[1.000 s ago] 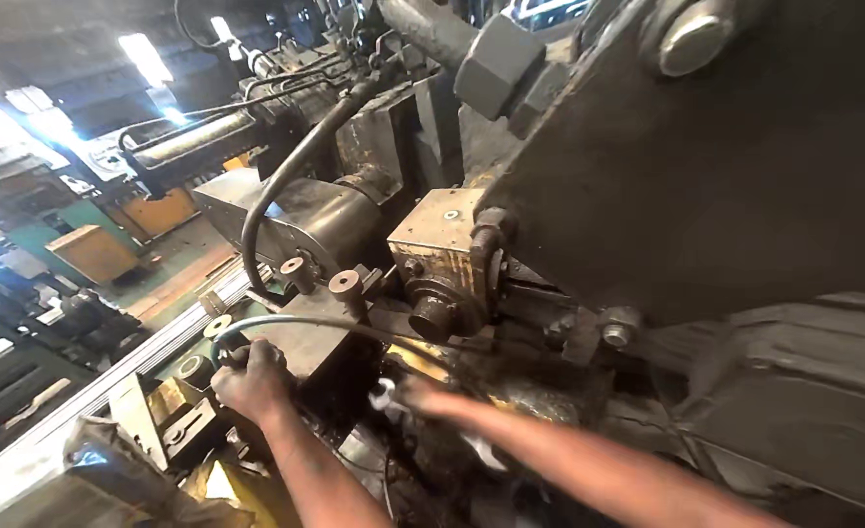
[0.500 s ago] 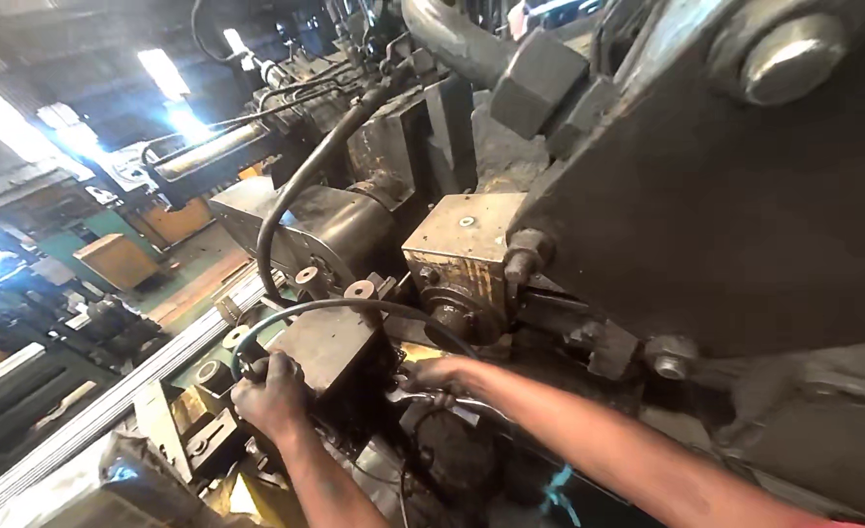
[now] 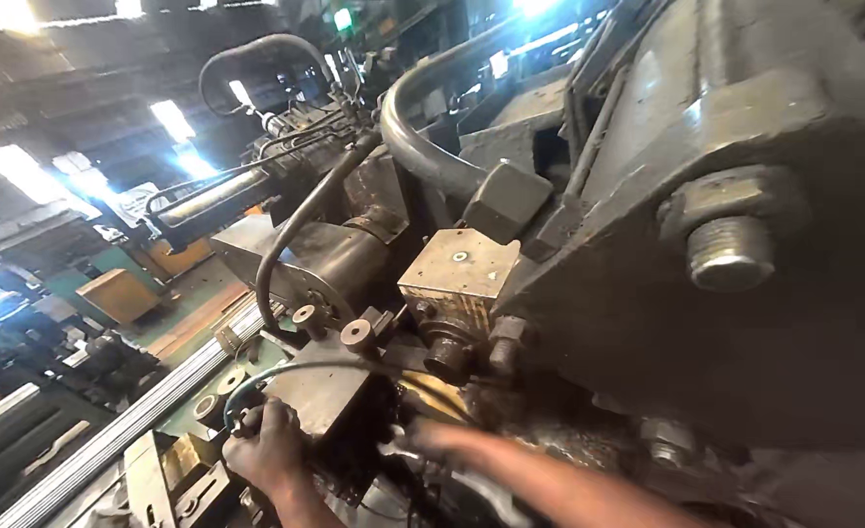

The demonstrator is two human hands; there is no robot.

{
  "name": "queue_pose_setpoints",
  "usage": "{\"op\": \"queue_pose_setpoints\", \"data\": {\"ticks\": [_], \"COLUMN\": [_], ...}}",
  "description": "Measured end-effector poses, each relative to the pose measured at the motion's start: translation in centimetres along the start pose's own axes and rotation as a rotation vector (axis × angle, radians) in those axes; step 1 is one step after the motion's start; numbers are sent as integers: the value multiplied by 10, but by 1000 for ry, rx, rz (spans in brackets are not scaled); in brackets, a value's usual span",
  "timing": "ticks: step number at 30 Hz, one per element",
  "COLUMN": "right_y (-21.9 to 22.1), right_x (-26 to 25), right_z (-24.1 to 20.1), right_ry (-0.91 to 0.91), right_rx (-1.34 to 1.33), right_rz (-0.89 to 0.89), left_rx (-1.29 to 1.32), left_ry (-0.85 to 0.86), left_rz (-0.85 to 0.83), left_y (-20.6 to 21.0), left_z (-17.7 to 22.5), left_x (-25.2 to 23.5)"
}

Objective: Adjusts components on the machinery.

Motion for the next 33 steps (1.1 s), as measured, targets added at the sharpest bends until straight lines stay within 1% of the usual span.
{"op": "queue_pose_setpoints", "data": {"ticks": [2,4,7,9,10,11,12,14,16,17,20,22,24,26,29,33], "right_y": [31,49,52,37,31,32,41,56,53,47,22,9,-6,-16,-27,-28], "right_x": [1,0,22,40,45,49,55,64,64,65,69,69,66,61,57,63], "right_z": [20,33,29,16,18,33,56,98,112,105,54,30,13,7,5,8], "right_ry": [-49,-103,-160,-204,-211,-193,-146,-8,49,30,-35,-71,-48,5,64,87], "right_rx": [-210,-276,-351,-466,-504,-504,-476,-365,-225,-161,24,99,173,176,96,126], "right_rz": [100,149,69,-27,-69,-93,-72,43,139,155,148,164,171,143,86,94], "left_rx": [-5,-11,-1,-13,-26,-41,-54,-86,-74,-55,3,33,18,-14,-18,2], "left_ry": [-13,-9,3,-1,-4,-6,-11,-24,-21,-17,-8,-14,-30,-31,-12,-4], "left_rz": [-4,-20,-6,-1,-3,-17,-22,-18,-3,-5,-15,-20,-15,-24,-33,-28], "left_y": [1,0,-2,-1,-2,-4,-9,-10,-6,-5,-3,-2,-2,-4,-4,-4], "left_z": [1,-1,-4,-3,-3,-5,-10,-10,-3,-1,1,1,1,1,-3,-1], "left_x": [1,1,-2,-2,-2,-1,-2,-4,-1,1,1,2,1,-2,-4,-4]}}
Point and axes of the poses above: each hand's wrist, its own x-axis away from the middle knuckle, its own y-axis out of the palm, z = x × y, the point moved 3 cm from there along -x, towards the middle knuckle, and after that the axes turned 3 degrees about -y, right-handed, at the moved point
